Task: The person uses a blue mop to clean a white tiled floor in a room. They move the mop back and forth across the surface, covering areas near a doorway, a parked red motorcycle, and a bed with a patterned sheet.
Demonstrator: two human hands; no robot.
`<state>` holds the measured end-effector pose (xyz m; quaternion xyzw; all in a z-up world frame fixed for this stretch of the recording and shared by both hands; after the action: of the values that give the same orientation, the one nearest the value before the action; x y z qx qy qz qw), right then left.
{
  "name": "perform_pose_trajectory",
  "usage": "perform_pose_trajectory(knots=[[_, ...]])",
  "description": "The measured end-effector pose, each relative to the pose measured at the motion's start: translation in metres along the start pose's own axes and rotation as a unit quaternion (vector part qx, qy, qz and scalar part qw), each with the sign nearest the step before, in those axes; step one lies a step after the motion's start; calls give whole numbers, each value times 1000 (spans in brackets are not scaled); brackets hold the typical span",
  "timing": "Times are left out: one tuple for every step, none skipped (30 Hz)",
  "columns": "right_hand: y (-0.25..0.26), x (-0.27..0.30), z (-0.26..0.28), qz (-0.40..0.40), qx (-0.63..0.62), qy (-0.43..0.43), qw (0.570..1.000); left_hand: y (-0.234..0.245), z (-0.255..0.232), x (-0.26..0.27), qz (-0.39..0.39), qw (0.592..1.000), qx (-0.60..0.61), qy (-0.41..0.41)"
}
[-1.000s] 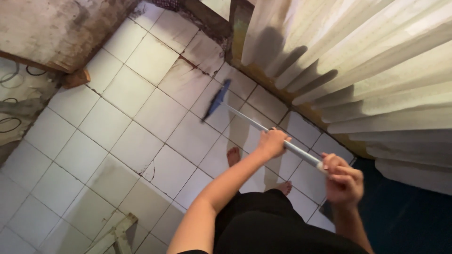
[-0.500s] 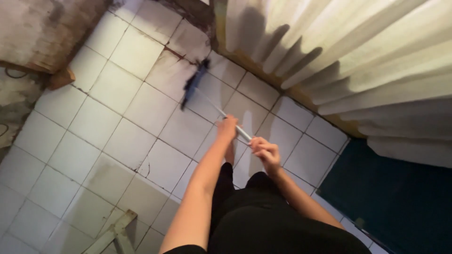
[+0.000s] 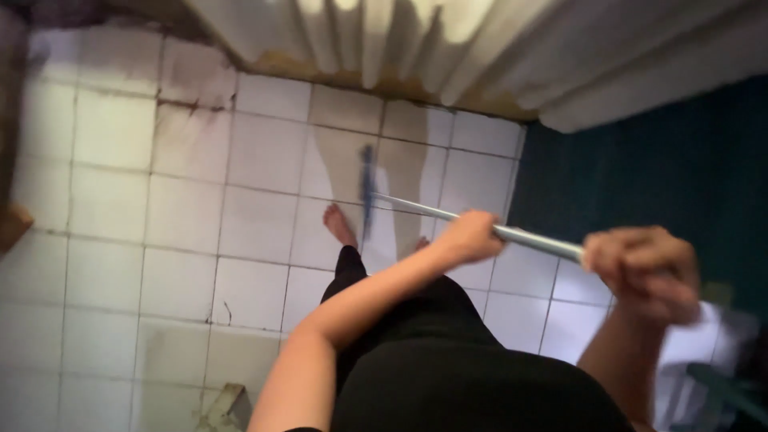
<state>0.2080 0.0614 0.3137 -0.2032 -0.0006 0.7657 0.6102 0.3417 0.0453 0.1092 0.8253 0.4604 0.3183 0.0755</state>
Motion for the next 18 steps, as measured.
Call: perform_pose_trajectory(knots=[[10, 10, 19, -13, 6, 5, 1000, -25, -15, -6, 11, 1000, -6, -8], [13, 23, 36, 6, 76, -9, 997, -54, -35, -7, 30, 997, -31, -65], [16, 36, 51, 25, 146, -25, 989, -83, -54, -6, 50, 990, -54, -122], [26, 55, 49, 12, 152, -27, 988, -109, -56, -17, 63, 988, -56, -128], [43, 74, 40, -34, 223, -73, 971, -137, -59, -27, 89, 983, -64, -148], [59, 94, 30, -80, 290, -119, 946, -165, -60, -37, 113, 977, -73, -167], [63, 94, 22, -93, 294, -121, 943, -205, -40, -57, 126, 974, -75, -173], [63, 92, 13, -74, 297, -114, 945, -241, -23, -80, 109, 974, -77, -184], [64, 90, 3, -55, 300, -108, 946, -276, -5, -101, 92, 973, -79, -196], [69, 95, 5, -62, 305, -112, 944, -280, -5, -103, 100, 972, -77, -200], [77, 101, 3, -85, 305, -150, 936, -283, -2, -106, 105, 971, -88, -195], [84, 105, -1, -101, 303, -189, 929, -283, 3, -110, 105, 972, -97, -186], [94, 117, 0, -102, 304, -193, 927, -282, 2, -103, 108, 972, -94, -185], [100, 128, -6, -75, 294, -216, 928, -277, 8, -98, 101, 974, -110, -169], [104, 140, -11, -47, 284, -238, 928, -270, 14, -92, 94, 976, -126, -152], [97, 135, -7, -38, 279, -240, 929, -263, 16, -82, 88, 978, -125, -144], [86, 133, -5, -11, 261, -260, 930, -255, 20, -71, 82, 981, -122, -127], [74, 127, -4, 20, 243, -277, 929, -242, 24, -64, 70, 984, -119, -111]])
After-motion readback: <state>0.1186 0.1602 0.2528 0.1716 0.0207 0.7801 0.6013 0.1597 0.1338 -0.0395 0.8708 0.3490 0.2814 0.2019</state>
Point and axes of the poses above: each hand's wrist, its own x-axis away from the middle knuckle, its own y-axis out of the back of the hand, z = x × y, the point moved 7 cm from there along -x, towards the middle knuckle, and after that the axes turned 12 degrees about -z, right-handed, at the moved point
